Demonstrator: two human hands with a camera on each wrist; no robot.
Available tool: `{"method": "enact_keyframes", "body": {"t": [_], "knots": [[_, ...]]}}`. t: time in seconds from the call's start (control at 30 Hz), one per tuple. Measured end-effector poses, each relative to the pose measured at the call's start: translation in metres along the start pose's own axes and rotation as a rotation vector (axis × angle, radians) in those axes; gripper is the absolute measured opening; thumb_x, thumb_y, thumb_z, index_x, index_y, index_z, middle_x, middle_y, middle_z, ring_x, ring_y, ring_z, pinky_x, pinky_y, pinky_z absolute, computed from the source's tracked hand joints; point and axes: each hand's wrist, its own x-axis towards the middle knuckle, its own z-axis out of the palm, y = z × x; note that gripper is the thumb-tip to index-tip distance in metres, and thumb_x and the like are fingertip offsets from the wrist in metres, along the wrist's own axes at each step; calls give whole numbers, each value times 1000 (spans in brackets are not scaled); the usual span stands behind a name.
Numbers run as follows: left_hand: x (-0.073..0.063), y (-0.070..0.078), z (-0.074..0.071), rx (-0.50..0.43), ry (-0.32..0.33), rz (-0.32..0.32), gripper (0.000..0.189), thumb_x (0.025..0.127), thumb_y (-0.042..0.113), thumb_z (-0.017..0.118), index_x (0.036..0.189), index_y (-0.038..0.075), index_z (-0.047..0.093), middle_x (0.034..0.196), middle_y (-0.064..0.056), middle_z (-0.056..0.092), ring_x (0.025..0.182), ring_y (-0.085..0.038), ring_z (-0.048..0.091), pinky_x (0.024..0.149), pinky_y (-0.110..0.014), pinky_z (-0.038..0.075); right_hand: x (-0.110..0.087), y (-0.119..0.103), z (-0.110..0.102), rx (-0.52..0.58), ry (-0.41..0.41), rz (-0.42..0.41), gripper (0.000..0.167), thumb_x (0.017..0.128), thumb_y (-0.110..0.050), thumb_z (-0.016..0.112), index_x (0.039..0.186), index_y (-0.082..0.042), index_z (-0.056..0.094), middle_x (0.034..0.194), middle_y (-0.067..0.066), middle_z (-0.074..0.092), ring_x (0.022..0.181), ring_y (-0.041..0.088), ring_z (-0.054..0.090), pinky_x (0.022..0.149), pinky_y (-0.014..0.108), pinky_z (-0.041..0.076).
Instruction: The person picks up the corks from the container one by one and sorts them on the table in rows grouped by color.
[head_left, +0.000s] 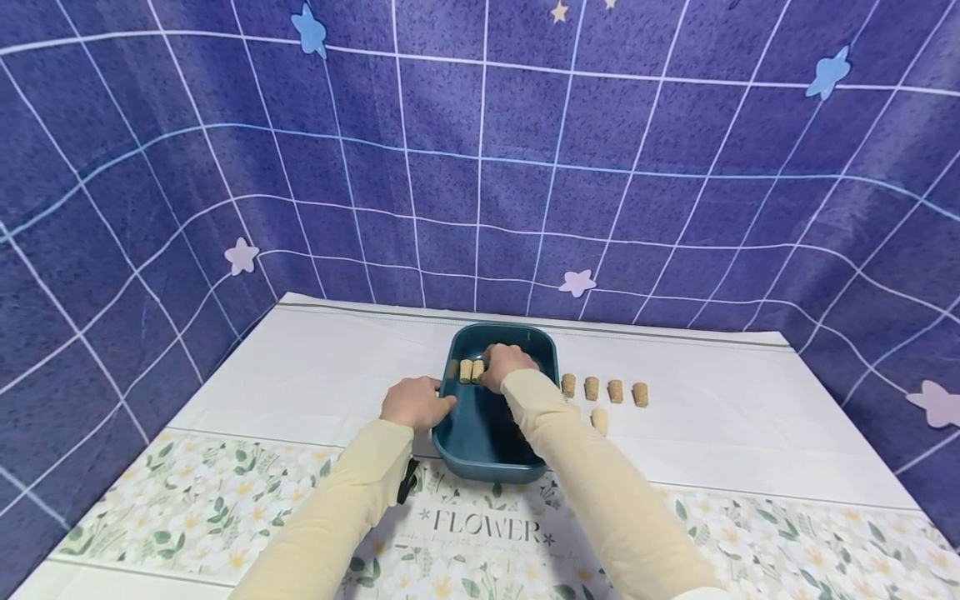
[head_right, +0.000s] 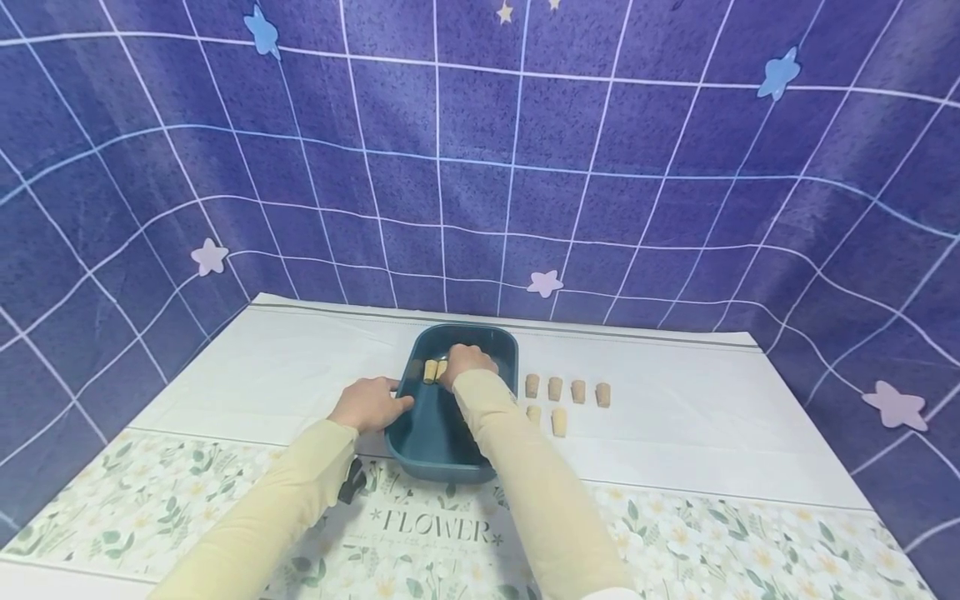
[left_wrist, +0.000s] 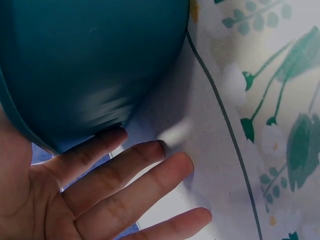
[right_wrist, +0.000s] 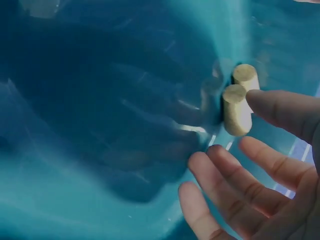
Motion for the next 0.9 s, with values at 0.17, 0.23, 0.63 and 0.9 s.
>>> {"method": "enact_keyframes", "body": {"t": [0.17, 0.23, 0.63, 0.9], "knots": [[1, 0, 1, -1, 5, 5, 34, 100, 31, 60, 119, 7, 75, 95, -13, 74, 81, -26, 65, 79, -42, 53, 2, -1, 5, -19, 12, 12, 36, 91, -23, 77, 124, -13, 71, 119, 12, 70, 105, 30, 67, 89, 48, 53], [1, -1, 1, 1, 11, 8, 34, 100, 31, 60, 118, 7, 76, 97, -13, 74, 83, -26, 66, 80, -43, 53, 1, -2, 6, -31, 19, 12, 34, 91, -23, 77, 122, -14, 71, 118, 12, 71, 104, 30, 67, 87, 48, 54], [3, -2, 4, 1, 15, 7, 34, 100, 31, 61, 119, 7, 75, 101, -15, 74, 89, -30, 69, 84, -45, 54, -1, -8, 14, -130, 75, -4, 29, 88, -29, 81, 111, -14, 73, 116, 12, 72, 103, 31, 69, 85, 49, 55], [4, -2, 4, 0, 5, 3, 37, 101, 32, 60, 123, 6, 74, 111, -18, 73, 95, -33, 69, 87, -46, 54, -2, -6, 16, -139, 108, -31, 23, 87, -30, 82, 103, -16, 74, 113, 11, 72, 100, 30, 70, 82, 49, 56]]}}
